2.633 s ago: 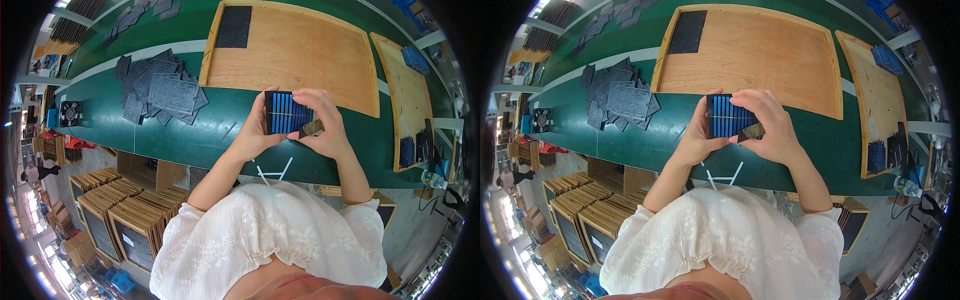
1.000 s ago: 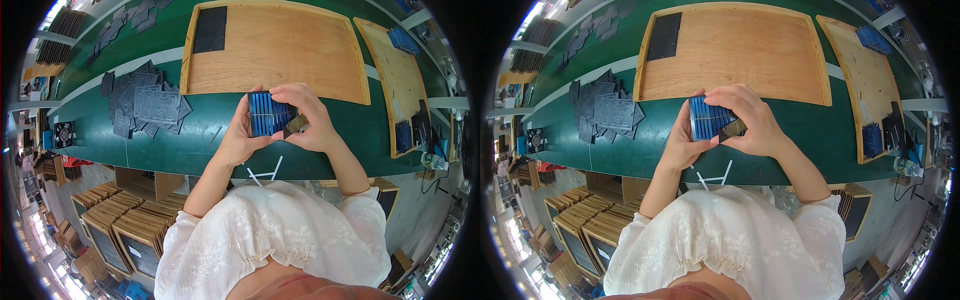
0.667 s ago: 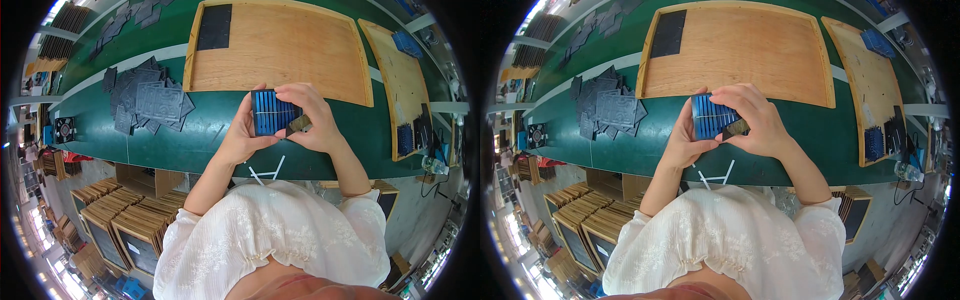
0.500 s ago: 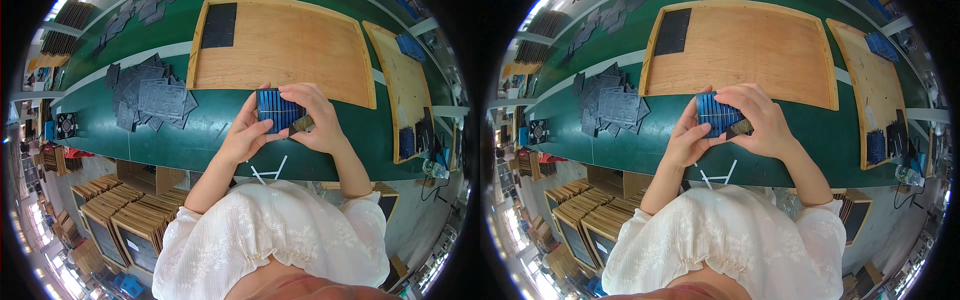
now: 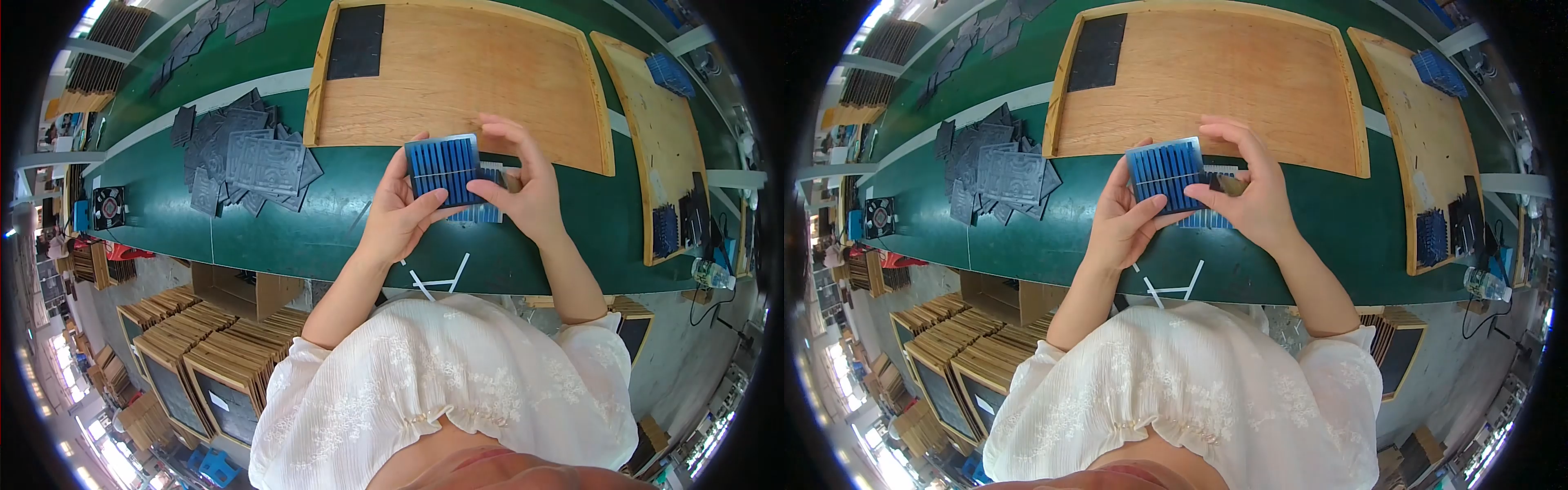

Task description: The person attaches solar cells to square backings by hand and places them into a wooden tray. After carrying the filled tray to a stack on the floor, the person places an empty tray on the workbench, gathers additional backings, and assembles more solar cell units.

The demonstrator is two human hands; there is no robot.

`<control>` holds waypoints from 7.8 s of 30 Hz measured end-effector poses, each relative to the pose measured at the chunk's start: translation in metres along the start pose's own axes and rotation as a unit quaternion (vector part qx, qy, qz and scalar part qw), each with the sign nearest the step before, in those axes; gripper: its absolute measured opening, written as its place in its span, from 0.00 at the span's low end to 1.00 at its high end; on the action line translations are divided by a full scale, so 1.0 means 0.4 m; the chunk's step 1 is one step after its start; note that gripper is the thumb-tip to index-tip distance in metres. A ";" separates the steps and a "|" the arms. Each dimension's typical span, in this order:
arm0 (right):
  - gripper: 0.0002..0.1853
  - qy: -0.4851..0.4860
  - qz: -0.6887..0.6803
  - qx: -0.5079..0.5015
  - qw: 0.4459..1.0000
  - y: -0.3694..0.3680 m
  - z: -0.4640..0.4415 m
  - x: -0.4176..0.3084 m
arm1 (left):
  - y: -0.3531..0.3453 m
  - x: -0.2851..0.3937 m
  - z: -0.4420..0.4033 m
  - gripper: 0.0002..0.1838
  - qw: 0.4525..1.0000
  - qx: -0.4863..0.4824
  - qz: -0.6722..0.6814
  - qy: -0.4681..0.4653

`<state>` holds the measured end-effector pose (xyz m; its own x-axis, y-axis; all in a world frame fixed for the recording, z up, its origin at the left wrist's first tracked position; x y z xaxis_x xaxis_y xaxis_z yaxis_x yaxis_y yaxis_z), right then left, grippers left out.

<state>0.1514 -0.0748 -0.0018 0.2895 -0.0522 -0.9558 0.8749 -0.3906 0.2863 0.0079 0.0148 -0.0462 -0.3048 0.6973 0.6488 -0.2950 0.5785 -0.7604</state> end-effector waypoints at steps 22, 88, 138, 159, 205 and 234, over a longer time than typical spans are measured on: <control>0.30 -0.007 -0.152 0.003 0.988 -0.053 0.000 0.074 | 0.010 -0.004 -0.002 0.37 0.995 0.041 -0.088 0.011; 0.45 -0.026 -0.152 -0.065 0.986 -0.079 0.018 0.051 | 0.008 0.004 0.001 0.44 0.998 -0.003 -0.065 0.012; 0.56 0.129 -0.270 -0.181 0.937 -0.077 -0.009 -0.008 | 0.020 -0.008 0.023 0.07 0.991 -0.019 0.120 0.054; 0.44 0.120 0.333 -0.125 0.927 -0.256 -0.458 0.034 | 0.073 0.112 0.051 0.29 0.533 0.058 -0.835 -0.121; 0.26 0.156 0.120 -0.103 0.975 -0.144 0.037 -0.105 | 0.042 0.263 0.179 0.14 0.894 0.118 -0.410 -0.135; 0.17 0.316 0.228 -0.086 0.917 -0.074 0.021 -0.135 | -0.056 -0.017 0.070 0.38 0.977 -0.082 0.093 0.175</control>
<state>0.1067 -0.0680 0.0410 0.7594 0.3914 -0.5198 0.6402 -0.3069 0.7042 -0.0086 -0.0147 -0.0328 -0.0024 0.8823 0.4708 -0.1058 0.4679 -0.8774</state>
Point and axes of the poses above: each hand's wrist, its own z-axis away from the middle knuckle, its own y-axis out of the back of the hand, x = y × z, the point moved 6 cm from there along -z, towards the middle knuckle, and after that the axes turned 9 degrees about -x, right-handed, at the moved point
